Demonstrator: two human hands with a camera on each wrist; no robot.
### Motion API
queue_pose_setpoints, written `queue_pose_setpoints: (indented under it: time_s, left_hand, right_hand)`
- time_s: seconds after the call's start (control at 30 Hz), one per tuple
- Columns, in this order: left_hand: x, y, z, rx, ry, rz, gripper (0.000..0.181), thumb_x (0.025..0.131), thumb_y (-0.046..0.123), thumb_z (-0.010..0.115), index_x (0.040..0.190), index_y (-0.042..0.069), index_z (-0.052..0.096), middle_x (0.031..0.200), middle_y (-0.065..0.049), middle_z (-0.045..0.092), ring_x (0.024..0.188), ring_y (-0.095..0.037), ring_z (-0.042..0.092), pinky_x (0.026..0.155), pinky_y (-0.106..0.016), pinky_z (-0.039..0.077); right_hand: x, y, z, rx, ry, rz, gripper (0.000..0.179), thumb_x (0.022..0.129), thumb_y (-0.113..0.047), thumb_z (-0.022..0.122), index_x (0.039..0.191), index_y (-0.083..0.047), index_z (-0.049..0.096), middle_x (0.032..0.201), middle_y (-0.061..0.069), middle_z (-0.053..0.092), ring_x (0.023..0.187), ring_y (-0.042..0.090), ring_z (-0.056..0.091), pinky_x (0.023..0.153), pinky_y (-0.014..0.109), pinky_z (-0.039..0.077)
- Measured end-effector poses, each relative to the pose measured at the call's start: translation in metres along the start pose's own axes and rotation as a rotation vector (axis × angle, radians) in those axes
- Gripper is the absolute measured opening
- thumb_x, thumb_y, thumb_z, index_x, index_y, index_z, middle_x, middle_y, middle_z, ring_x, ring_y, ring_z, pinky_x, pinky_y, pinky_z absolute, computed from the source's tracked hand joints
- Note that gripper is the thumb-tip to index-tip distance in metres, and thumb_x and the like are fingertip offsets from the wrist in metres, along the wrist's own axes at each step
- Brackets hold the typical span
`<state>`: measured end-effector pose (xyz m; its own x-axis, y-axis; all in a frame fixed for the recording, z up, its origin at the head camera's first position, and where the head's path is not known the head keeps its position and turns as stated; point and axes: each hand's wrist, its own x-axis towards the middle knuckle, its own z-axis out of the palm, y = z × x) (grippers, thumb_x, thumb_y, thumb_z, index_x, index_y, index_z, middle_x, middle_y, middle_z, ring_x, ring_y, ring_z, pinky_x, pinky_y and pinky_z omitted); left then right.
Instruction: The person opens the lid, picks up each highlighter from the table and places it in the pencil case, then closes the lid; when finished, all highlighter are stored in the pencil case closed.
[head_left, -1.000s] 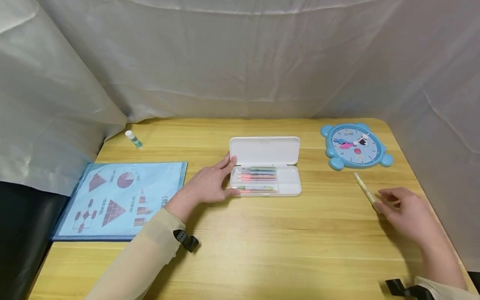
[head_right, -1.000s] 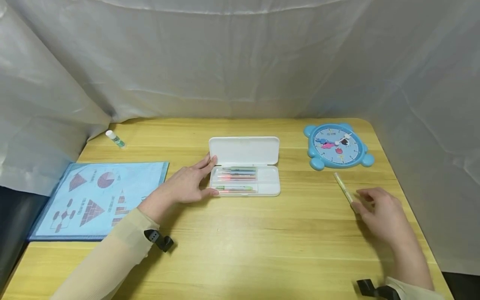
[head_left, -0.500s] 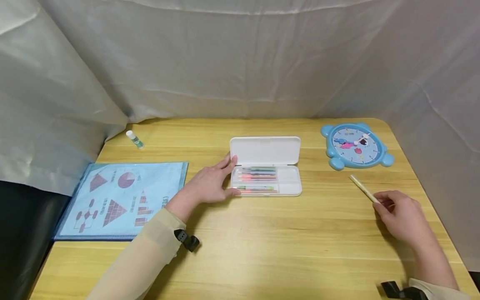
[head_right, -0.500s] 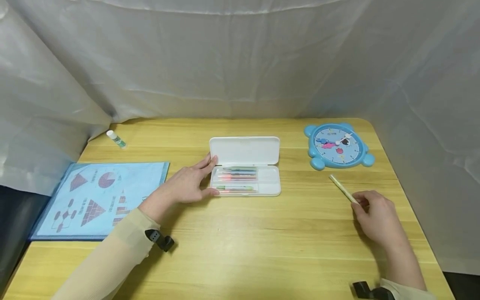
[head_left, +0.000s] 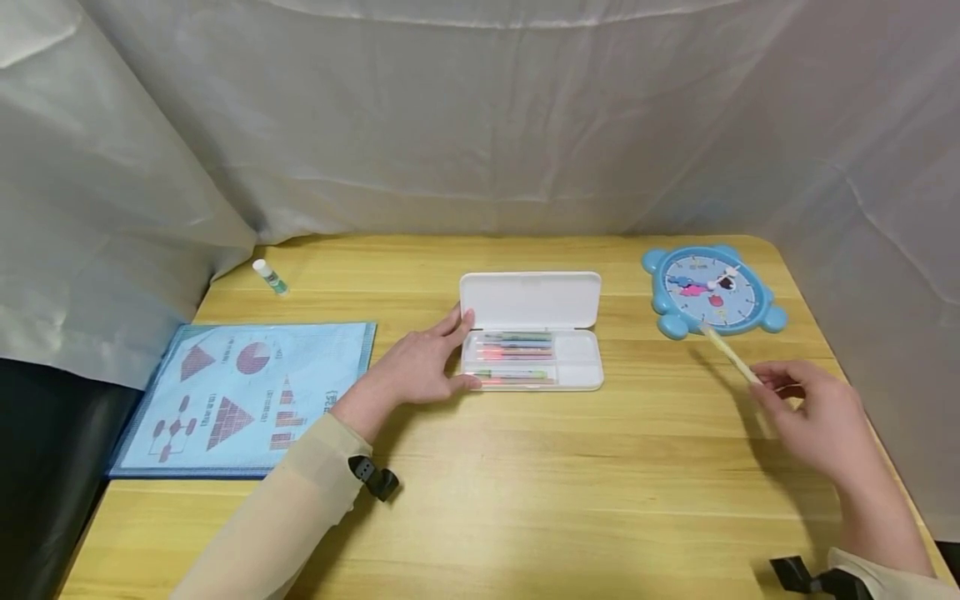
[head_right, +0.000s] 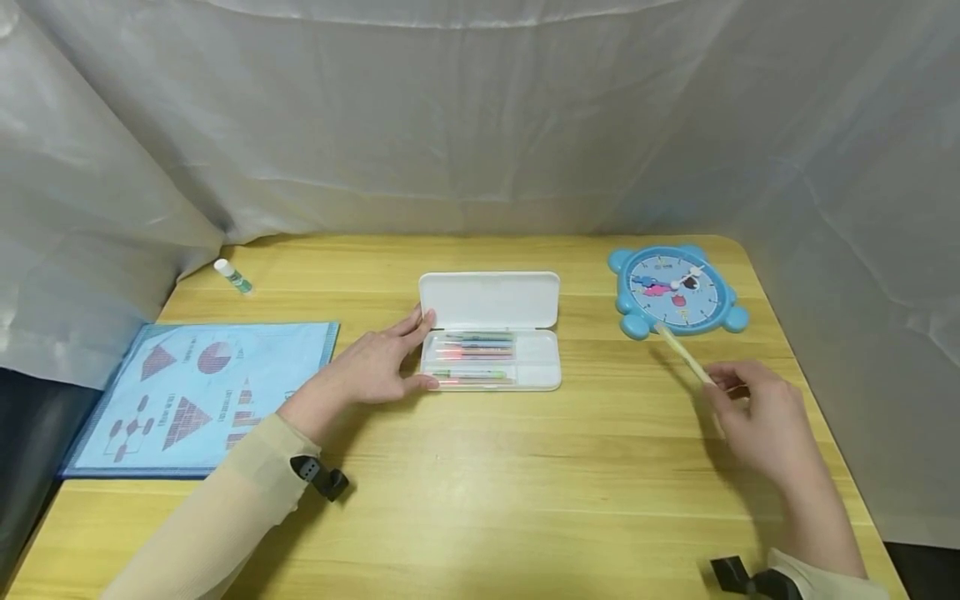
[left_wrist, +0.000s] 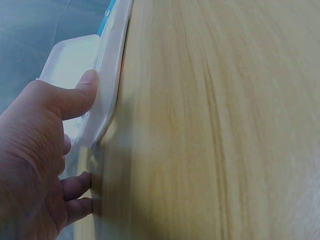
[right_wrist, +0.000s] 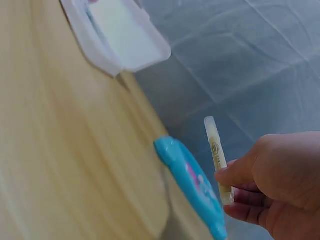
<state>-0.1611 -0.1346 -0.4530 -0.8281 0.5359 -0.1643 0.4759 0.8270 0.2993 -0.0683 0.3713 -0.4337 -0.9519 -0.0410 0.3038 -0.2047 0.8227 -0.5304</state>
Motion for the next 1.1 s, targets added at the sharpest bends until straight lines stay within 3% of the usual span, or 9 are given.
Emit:
queue_pose_setpoints:
  time_s: [0.13, 0.27, 0.43, 0.63, 0.9, 1.1]
  left_hand:
    - [0.0, 0.0, 0.0, 0.002, -0.005, -0.004, 0.109, 0.095, 0.073, 0.062, 0.169, 0.016, 0.006, 0.175, -0.008, 0.003, 0.123, -0.039, 0.065, 0.109, -0.061, 0.044]
    - [0.0, 0.0, 0.001, 0.004, -0.009, -0.004, 0.108, 0.095, 0.073, 0.062, 0.17, 0.018, 0.005, 0.176, -0.007, 0.003, 0.108, -0.036, 0.071, 0.11, -0.061, 0.044]
    - [0.0, -0.001, 0.001, -0.001, -0.009, 0.0, 0.108, 0.095, 0.073, 0.062, 0.17, 0.017, 0.006, 0.176, -0.007, 0.003, 0.118, -0.038, 0.067, 0.111, -0.063, 0.042]
    - [-0.001, -0.001, 0.001, -0.007, -0.005, -0.001, 0.109, 0.094, 0.073, 0.062, 0.17, 0.017, 0.006, 0.176, -0.006, 0.003, 0.121, -0.039, 0.066, 0.111, -0.061, 0.043]
    - [-0.001, -0.002, 0.002, -0.007, -0.004, -0.001, 0.109, 0.094, 0.073, 0.063, 0.17, 0.017, 0.006, 0.176, -0.006, 0.003, 0.124, -0.039, 0.064, 0.11, -0.058, 0.045]
    - [0.0, -0.002, 0.003, -0.009, 0.004, 0.002, 0.109, 0.094, 0.073, 0.063, 0.17, 0.017, 0.007, 0.176, -0.005, 0.002, 0.127, -0.039, 0.062, 0.112, -0.059, 0.043]
  right_hand:
    - [0.01, -0.017, -0.003, -0.024, -0.001, -0.007, 0.017, 0.094, -0.001, 0.078, 0.111, -0.001, 0.076, 0.09, 0.009, 0.072, 0.081, -0.015, 0.05, 0.069, 0.012, 0.041]
    - [0.02, -0.032, -0.001, -0.002, 0.005, -0.052, 0.018, 0.092, 0.001, 0.08, 0.11, -0.002, 0.077, 0.092, 0.009, 0.073, 0.083, -0.013, 0.051, 0.07, 0.011, 0.04]
    - [0.033, -0.051, 0.002, -0.003, 0.012, -0.143, 0.02, 0.09, 0.004, 0.081, 0.109, -0.002, 0.077, 0.092, 0.008, 0.072, 0.082, -0.006, 0.051, 0.064, 0.015, 0.039]
    - [0.048, -0.083, 0.019, 0.021, -0.013, -0.234, 0.021, 0.088, 0.003, 0.084, 0.106, -0.006, 0.078, 0.093, 0.0, 0.072, 0.084, 0.006, 0.061, 0.071, 0.013, 0.042]
    - [0.063, -0.111, 0.047, 0.11, -0.106, -0.344, 0.019, 0.091, 0.003, 0.08, 0.109, -0.005, 0.078, 0.095, 0.0, 0.072, 0.087, 0.016, 0.066, 0.076, 0.018, 0.047]
    - [0.071, -0.121, 0.071, 0.151, -0.205, -0.37, 0.02, 0.093, 0.006, 0.077, 0.111, -0.004, 0.077, 0.103, 0.003, 0.073, 0.092, 0.018, 0.066, 0.076, 0.038, 0.056]
